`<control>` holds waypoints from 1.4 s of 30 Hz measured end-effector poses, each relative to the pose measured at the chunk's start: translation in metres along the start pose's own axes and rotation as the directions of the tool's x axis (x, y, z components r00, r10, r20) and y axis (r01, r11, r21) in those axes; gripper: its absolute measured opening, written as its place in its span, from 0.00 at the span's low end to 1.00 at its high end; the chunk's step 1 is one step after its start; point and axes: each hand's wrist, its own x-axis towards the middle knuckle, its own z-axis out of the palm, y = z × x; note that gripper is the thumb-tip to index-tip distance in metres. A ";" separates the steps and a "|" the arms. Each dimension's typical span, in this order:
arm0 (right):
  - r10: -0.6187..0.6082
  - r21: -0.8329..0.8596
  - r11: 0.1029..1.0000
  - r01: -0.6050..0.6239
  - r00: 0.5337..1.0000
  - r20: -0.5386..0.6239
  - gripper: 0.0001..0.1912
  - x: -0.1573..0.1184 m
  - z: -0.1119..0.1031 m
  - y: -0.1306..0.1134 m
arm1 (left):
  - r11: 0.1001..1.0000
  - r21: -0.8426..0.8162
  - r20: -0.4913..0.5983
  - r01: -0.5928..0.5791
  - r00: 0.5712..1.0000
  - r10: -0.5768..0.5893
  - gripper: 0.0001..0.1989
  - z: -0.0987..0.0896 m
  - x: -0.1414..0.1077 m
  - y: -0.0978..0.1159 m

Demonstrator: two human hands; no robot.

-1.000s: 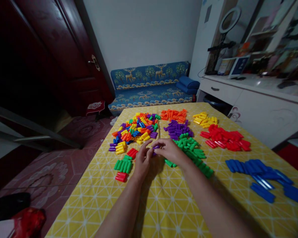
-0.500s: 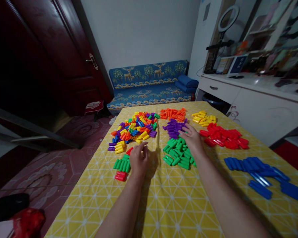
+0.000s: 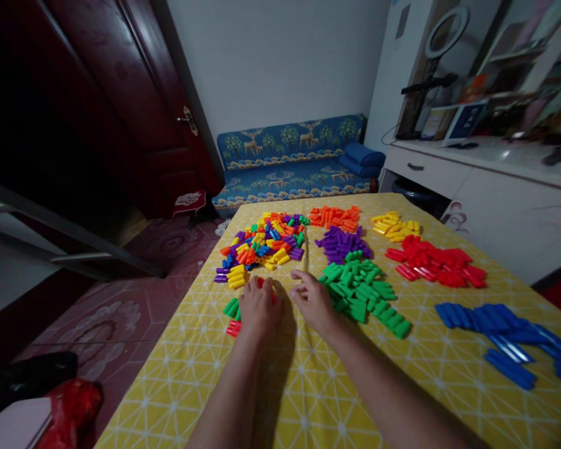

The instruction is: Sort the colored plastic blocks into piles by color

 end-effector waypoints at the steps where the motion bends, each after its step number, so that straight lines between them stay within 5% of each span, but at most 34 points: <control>1: -0.005 -0.025 1.000 0.005 1.000 0.018 0.22 -0.002 0.005 0.002 | 0.999 -0.011 -0.004 -0.052 0.999 0.052 0.18 0.002 0.000 0.003; 5: -0.047 -0.097 0.994 0.048 0.999 0.013 0.26 -0.006 0.009 0.009 | 0.958 -0.171 -0.087 -0.232 0.972 0.220 0.15 0.018 0.006 0.011; 8: -0.068 -0.051 0.997 0.065 0.996 -0.058 0.26 -0.005 0.007 0.010 | 0.849 -0.439 -0.203 -0.296 0.953 0.227 0.13 0.030 0.015 0.010; 11: -0.074 -0.018 0.997 0.073 0.989 -0.125 0.24 -0.004 0.005 0.008 | 0.588 -0.769 -0.244 -0.251 0.965 0.094 0.08 0.034 0.022 0.011; 13: -0.087 -0.023 0.996 0.085 0.987 -0.135 0.20 -0.004 0.004 0.005 | 0.355 -0.920 -0.178 -0.167 0.984 0.002 0.10 0.033 0.023 0.014; 16: -0.109 -0.002 0.994 0.109 0.987 -0.120 0.18 -0.003 0.002 0.000 | 0.058 -0.998 -0.032 -0.032 0.999 -0.002 0.18 0.029 0.021 0.018; 18: -0.103 0.018 0.994 0.106 0.987 -0.123 0.18 -0.003 0.000 -0.002 | -0.044 -0.999 0.030 0.031 0.999 0.030 0.22 0.027 0.020 0.018; 25: -0.079 -0.070 0.995 0.069 0.984 -0.160 0.24 -0.004 -0.008 -0.009 | -0.044 -0.997 0.066 0.067 0.997 0.037 0.23 0.026 0.017 0.019; 29: -0.085 -0.067 0.995 0.076 0.986 -0.147 0.14 -0.001 -0.013 -0.015 | -0.041 -0.996 0.074 0.076 0.996 0.041 0.24 0.026 0.016 0.023; 32: -0.093 -0.083 0.994 0.076 0.968 -0.233 0.09 0.007 -0.038 -0.013 | -0.080 -0.993 0.090 0.089 0.996 -0.011 0.25 0.028 0.018 0.019; 35: -0.051 -0.133 0.991 -0.016 0.874 -0.484 0.13 0.014 -0.088 0.006 | -0.142 -0.987 0.092 0.072 0.986 -0.136 0.24 0.028 0.023 0.010; 38: 0.010 -0.137 0.978 -0.160 0.685 -0.729 0.16 0.013 -0.147 0.039 | -0.236 -0.969 0.127 0.072 0.965 -0.229 0.21 0.026 0.028 0.000; 42: 0.048 -0.177 0.914 -0.365 0.530 -0.847 0.13 0.001 -0.191 0.071 | -0.323 -0.941 0.162 0.104 0.975 -0.156 0.18 0.030 0.032 -0.007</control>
